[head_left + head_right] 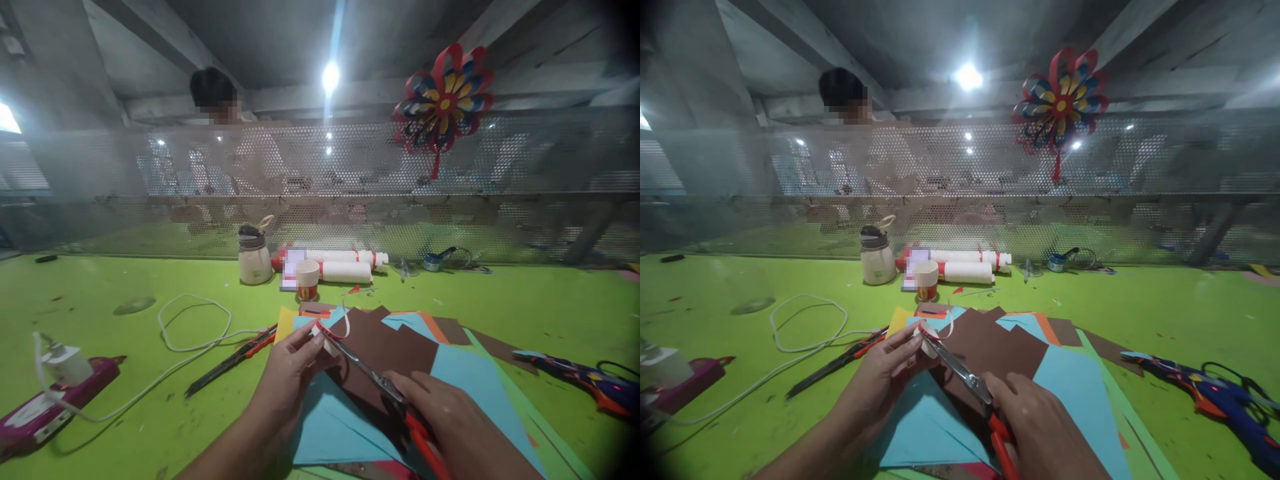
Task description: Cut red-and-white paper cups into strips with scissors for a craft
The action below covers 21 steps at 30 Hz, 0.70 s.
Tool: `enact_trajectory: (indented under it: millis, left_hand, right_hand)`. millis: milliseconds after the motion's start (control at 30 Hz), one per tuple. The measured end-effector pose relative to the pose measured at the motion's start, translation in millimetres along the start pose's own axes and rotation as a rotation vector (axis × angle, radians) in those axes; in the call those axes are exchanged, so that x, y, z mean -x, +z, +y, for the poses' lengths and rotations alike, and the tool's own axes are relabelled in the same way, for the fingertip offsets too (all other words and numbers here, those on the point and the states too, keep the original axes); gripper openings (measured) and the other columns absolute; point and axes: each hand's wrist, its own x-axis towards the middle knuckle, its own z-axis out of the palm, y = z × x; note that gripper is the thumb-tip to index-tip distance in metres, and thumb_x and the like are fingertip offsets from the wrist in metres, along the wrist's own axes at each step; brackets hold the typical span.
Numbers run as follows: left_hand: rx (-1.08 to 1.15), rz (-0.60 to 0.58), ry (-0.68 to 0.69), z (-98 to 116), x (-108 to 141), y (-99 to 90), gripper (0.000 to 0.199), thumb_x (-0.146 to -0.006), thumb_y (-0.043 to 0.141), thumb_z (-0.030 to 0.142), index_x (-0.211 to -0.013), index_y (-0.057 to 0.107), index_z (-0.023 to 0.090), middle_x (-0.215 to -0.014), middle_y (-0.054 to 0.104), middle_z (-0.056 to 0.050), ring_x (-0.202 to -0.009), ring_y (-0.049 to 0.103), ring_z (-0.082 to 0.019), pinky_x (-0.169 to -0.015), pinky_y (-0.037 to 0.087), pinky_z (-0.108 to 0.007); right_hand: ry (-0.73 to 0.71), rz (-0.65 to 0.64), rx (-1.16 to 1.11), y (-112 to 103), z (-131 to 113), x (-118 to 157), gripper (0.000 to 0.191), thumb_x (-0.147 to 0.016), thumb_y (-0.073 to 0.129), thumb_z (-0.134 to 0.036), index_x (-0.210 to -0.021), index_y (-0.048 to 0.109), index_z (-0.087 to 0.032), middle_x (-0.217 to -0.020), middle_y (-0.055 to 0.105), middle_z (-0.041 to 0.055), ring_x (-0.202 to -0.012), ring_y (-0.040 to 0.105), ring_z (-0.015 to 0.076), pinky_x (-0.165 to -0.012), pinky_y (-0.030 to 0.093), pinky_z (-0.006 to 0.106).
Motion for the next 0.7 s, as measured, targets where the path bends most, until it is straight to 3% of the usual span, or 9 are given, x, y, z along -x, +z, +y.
enact_trajectory:
  millis: [567,700]
  left_hand:
    - [0.059,0.064,-0.044,2.0,0.9,0.8,0.03,-0.077,0.068,0.029,-0.102,0.07,0.011,-0.103,0.071,-0.016,-0.091,0.067,-0.025,-0.082,0.052,-0.036]
    - [0.065,0.078,-0.025,1.1,-1.5,-2.1,0.031,-0.075,0.071,0.027,-0.103,0.069,0.013,-0.105,0.071,-0.015,-0.092,0.067,-0.024,-0.083,0.051,-0.036]
  right_hand:
    - [0.005,-0.083,0.025,0.5,-1.6,-1.8,0.024,-0.079,0.045,-0.011,-0.096,0.06,-0.018,-0.085,0.064,0.0077,-0.076,0.059,0.0228,-0.065,0.043,0.032]
    - [0.007,-0.086,-0.004,1.1,-1.4,-2.0,0.028,-0.078,0.047,-0.011,-0.101,0.06,-0.019,-0.089,0.064,0.0078,-0.08,0.059,0.0232,-0.068,0.044,0.033]
